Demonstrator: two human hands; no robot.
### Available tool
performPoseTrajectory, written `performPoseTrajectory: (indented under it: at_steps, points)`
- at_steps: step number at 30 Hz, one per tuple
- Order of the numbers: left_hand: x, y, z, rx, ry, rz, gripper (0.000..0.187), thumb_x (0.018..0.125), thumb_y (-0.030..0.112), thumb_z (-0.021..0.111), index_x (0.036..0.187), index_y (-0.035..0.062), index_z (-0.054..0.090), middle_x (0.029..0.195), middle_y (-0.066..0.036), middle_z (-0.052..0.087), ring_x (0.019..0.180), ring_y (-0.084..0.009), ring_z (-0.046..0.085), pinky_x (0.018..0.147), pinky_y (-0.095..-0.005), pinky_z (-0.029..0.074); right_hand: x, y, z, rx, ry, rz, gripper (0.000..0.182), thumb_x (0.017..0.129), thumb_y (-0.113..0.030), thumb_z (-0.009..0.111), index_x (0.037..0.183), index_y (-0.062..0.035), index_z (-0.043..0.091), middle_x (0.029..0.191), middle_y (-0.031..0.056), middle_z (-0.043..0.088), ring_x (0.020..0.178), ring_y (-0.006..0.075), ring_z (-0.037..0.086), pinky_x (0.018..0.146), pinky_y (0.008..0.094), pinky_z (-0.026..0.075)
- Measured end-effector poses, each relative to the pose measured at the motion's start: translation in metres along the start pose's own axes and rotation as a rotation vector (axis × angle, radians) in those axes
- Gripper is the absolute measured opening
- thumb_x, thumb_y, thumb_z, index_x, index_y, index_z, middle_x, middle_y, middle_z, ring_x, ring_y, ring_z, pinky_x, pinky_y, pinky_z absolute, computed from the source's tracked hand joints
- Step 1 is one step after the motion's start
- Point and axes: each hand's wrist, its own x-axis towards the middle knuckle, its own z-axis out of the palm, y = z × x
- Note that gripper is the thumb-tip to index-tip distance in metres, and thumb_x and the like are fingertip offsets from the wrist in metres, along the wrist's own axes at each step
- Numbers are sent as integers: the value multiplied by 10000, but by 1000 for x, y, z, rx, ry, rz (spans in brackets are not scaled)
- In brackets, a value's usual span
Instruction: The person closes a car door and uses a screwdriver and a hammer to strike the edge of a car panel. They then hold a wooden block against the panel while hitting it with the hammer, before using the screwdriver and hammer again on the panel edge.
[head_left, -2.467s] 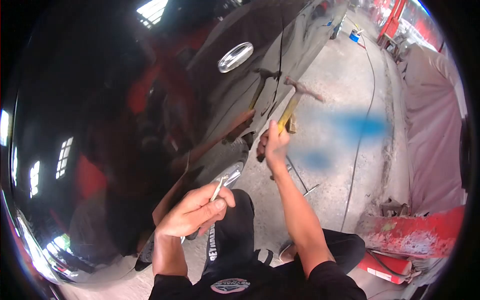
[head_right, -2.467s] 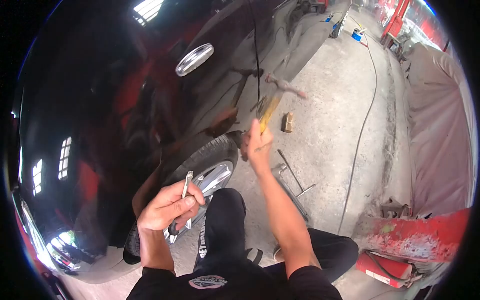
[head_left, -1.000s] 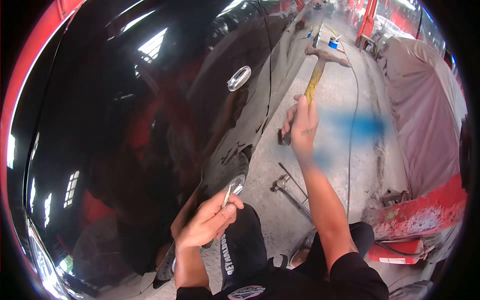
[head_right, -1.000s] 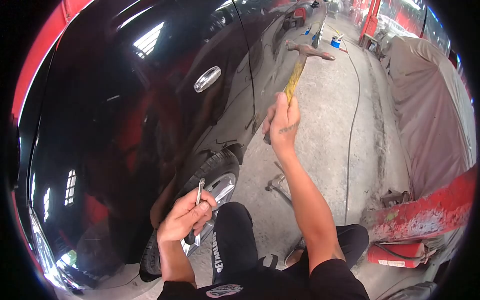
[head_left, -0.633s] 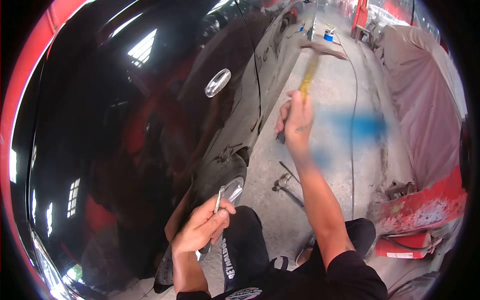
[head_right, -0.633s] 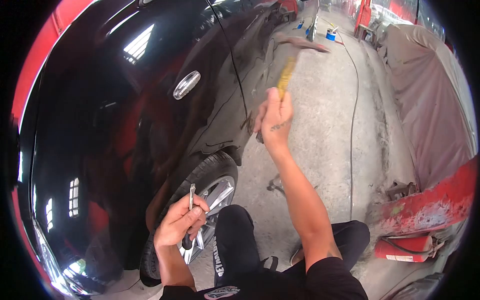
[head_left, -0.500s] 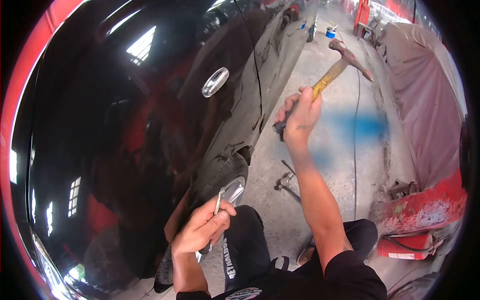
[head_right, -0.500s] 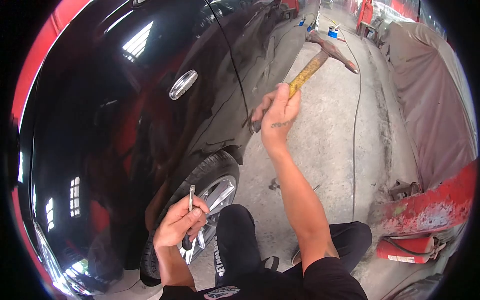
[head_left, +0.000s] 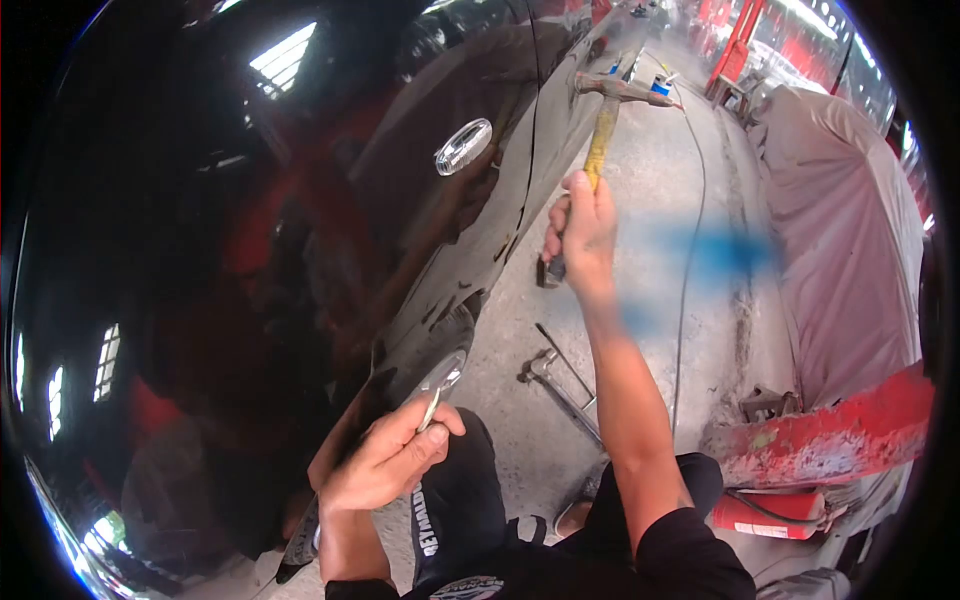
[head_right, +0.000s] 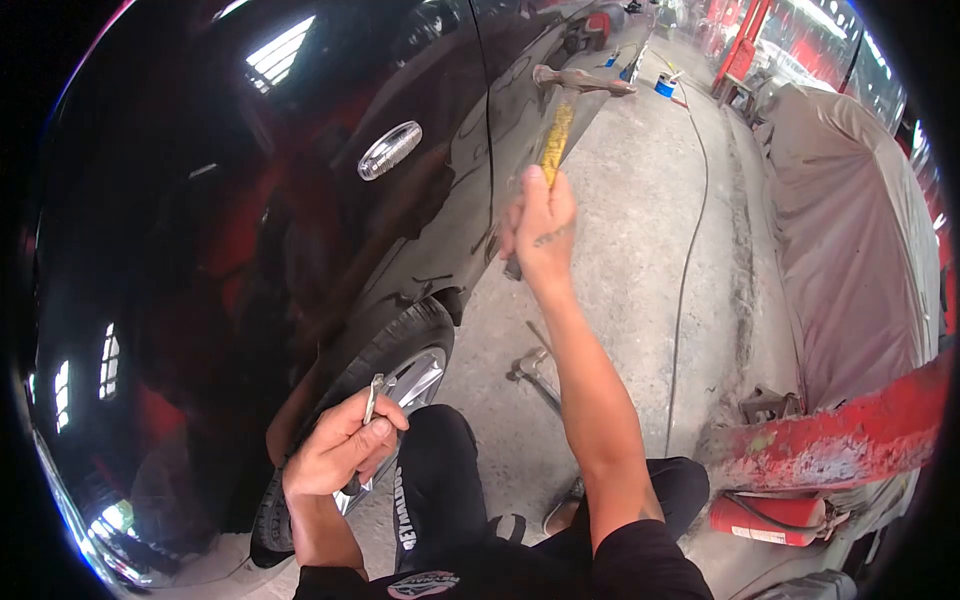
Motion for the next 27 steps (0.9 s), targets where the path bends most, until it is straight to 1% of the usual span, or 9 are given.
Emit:
performPoseTrajectory:
  at_steps: [7, 9, 13, 15, 19, 21, 22, 25, 27]
  points:
    - [1, 11, 4, 20, 2, -6, 191, 1130, 131, 440, 1181, -9, 559, 683, 4, 486, 539, -64, 433, 525, -249, 374, -4, 8, 15, 88, 134, -124, 300, 1133, -332, 438, 1032, -49, 447, 636, 42, 458, 401, 157, 467, 370, 327, 434]
    - [0, 11, 5, 22, -5, 0, 191, 1131, 136, 443, 1180, -8, 559, 690, 3, 490, 538, -64, 433, 527, -244, 377, -7, 6, 12, 36, 32, 18, 337, 1123, -403, 456, 1118, -66, 459, 702, 52, 478, 444, 148, 468, 400, 324, 438]
    - [0, 12, 3, 8, -15, 19, 197, 1133, 158, 455, 1174, -4, 560, 713, -3, 507, 535, -62, 434, 524, -237, 380, -7, 15, 5, 92, 72, -36, 339, 1123, -408, 460, 1131, -70, 458, 707, 51, 479, 452, 151, 477, 407, 324, 440]
    - [1, 12, 2, 12, -27, 33, 200, 1133, 163, 459, 1179, -4, 560, 722, -3, 510, 535, -59, 432, 519, -235, 381, -8, 17, 1, 11, -79, 20, 349, 1118, -411, 483, 1141, -63, 494, 701, 41, 480, 451, 135, 473, 401, 317, 429]
    - [-6, 11, 0, -3, -3, 11, 218, 1134, 194, 493, 1233, 21, 582, 765, 33, 477, 604, -31, 402, 537, -214, 340, -7, 4, -14, -83, -18, 50, 354, 1111, -393, 510, 1167, -46, 548, 699, 28, 493, 456, 118, 481, 393, 302, 413]
    - [-9, 14, 1, 14, 2, 49, 215, 1133, 188, 495, 1232, 18, 583, 765, 34, 473, 639, -41, 408, 571, -217, 352, -3, 4, -18, -163, 26, -78, 338, 1113, -348, 505, 1144, -17, 566, 685, 19, 504, 427, 110, 493, 368, 283, 397]
    - [-9, 14, 1, 39, 4, 69, 212, 1132, 183, 497, 1231, 16, 585, 766, 34, 470, 674, -51, 415, 604, -219, 363, 0, -2, -21, -174, 23, -97, 354, 1113, -333, 503, 1237, -9, 572, 682, 18, 505, 423, 99, 483, 371, 271, 388]
    - [-10, 15, 0, -6, -21, 59, 212, 1129, 176, 504, 1235, 10, 582, 770, 32, 477, 727, -67, 425, 657, -229, 376, 8, -30, -18, -155, 61, -186, 390, 1114, -328, 493, 1314, -1, 565, 687, 19, 508, 419, 104, 480, 376, 269, 392]
    - [-9, 15, 1, 24, -29, 101, 206, 1129, 168, 488, 1223, 4, 571, 767, 21, 487, 640, -56, 428, 582, -223, 379, 20, -51, -12, -158, 80, -266, 409, 1117, -326, 483, 1333, 13, 557, 691, 21, 513, 425, 106, 487, 379, 267, 396]
